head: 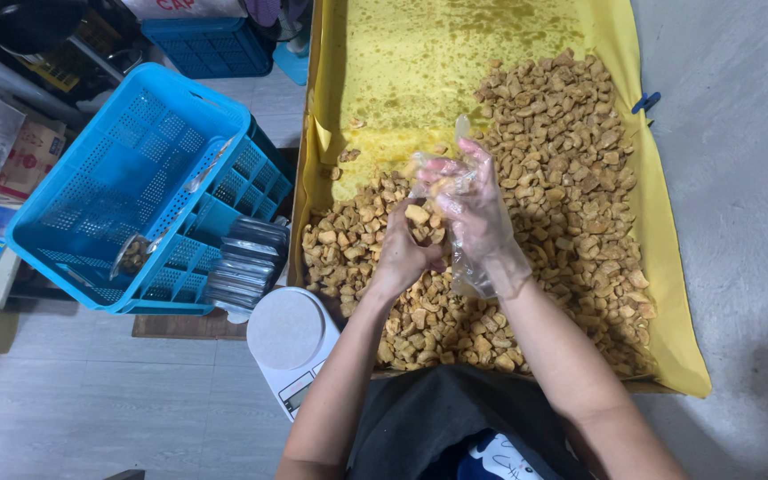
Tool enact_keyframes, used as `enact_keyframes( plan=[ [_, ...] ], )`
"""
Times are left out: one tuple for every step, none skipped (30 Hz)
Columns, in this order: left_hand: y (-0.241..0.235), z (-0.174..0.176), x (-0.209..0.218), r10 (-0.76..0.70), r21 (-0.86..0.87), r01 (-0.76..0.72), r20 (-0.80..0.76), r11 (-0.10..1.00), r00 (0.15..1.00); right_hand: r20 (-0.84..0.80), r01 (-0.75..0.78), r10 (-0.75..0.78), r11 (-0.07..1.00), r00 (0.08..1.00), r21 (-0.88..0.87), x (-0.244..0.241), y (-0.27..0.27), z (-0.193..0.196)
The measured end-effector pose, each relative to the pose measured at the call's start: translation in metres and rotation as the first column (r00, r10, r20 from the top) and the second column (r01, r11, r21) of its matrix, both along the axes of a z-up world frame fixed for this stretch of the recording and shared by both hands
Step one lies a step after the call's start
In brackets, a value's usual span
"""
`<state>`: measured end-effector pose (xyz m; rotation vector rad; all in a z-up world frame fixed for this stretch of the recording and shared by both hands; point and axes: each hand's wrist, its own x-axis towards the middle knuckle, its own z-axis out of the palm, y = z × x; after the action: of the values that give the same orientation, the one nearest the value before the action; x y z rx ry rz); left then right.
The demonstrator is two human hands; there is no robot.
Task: The person fills clear plastic bags with pieces of fried food from a large yellow tray, weighs the bags on a digital scale, and places the filled bags into a blue crate.
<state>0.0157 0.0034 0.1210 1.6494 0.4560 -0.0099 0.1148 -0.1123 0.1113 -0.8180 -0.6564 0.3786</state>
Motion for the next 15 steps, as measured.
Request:
enact_keyframes(
  plan=[
    [0.000, -0.005, 0.001, -0.016, 0.075, 0.011, 0.062, 0.997, 0.998, -0.023, 0.023, -0.024, 0.998, 0.999, -0.060, -0.001, -0.002, 0.004],
    [-0.001, -0.009, 0.002, -0.036, 0.150, 0.018, 0.123, 0.989, 0.992, -0.068, 0.067, -0.074, 0.993, 0.995, -0.098, -0.004, -0.002, 0.007],
    [0.000, -0.012, 0.003, -0.027, 0.097, 0.019, 0.081, 0.995, 0.996, -0.111, 0.109, -0.125, 0.985, 0.986, -0.137, -0.006, 0.000, 0.010],
    [0.001, -0.012, 0.003, -0.020, 0.044, 0.018, 0.038, 0.999, 0.999, -0.153, 0.149, -0.176, 0.973, 0.972, -0.178, -0.009, 0.000, 0.013],
    [0.002, -0.012, 0.003, -0.013, -0.009, 0.013, -0.005, 1.000, 1.000, -0.158, 0.185, -0.220, 0.960, 0.963, -0.211, -0.013, 0.002, 0.015],
    [0.002, -0.010, 0.002, -0.022, 0.020, 0.022, 0.022, 1.000, 0.999, -0.161, 0.220, -0.263, 0.944, 0.951, -0.244, -0.018, 0.006, 0.018],
    [0.001, -0.008, 0.001, -0.035, 0.051, 0.032, 0.053, 0.998, 0.998, -0.160, 0.258, -0.309, 0.926, 0.938, -0.275, -0.021, 0.009, 0.022],
    [0.000, -0.006, 0.001, -0.049, 0.082, 0.042, 0.083, 0.996, 0.995, -0.087, 0.280, -0.332, 0.889, 0.939, -0.363, -0.022, 0.008, 0.027],
    [0.000, -0.003, 0.000, -0.043, 0.057, 0.040, 0.058, 0.998, 0.997, -0.018, 0.301, -0.345, 0.841, 0.938, -0.449, -0.024, 0.005, 0.031],
    [0.000, -0.001, 0.000, -0.038, 0.033, 0.036, 0.033, 0.999, 0.999, 0.053, 0.324, -0.351, 0.784, 0.935, -0.530, -0.025, 0.003, 0.034],
    [0.000, 0.001, -0.001, -0.035, 0.008, 0.035, 0.008, 0.999, 0.999, 0.036, 0.287, -0.304, 0.846, 0.952, -0.450, -0.025, 0.001, 0.035],
    [0.000, 0.002, -0.002, -0.037, -0.018, 0.038, 0.018, 0.999, 0.999, 0.023, 0.246, -0.256, 0.898, 0.966, -0.366, -0.023, -0.002, 0.035],
    [0.001, 0.002, -0.002, -0.039, -0.043, 0.041, 0.031, 0.998, 0.999, 0.016, 0.202, -0.206, 0.939, 0.978, -0.277, -0.019, -0.006, 0.032],
    [0.003, 0.001, -0.003, -0.041, -0.068, 0.044, 0.043, 0.997, 0.998, -0.063, 0.187, -0.211, 0.945, 0.975, -0.270, -0.013, -0.012, 0.026],
    [0.005, 0.000, -0.003, -0.047, -0.082, 0.052, 0.058, 0.995, 0.997, -0.141, 0.172, -0.214, 0.950, 0.967, -0.262, -0.004, -0.024, 0.018]
  ],
)
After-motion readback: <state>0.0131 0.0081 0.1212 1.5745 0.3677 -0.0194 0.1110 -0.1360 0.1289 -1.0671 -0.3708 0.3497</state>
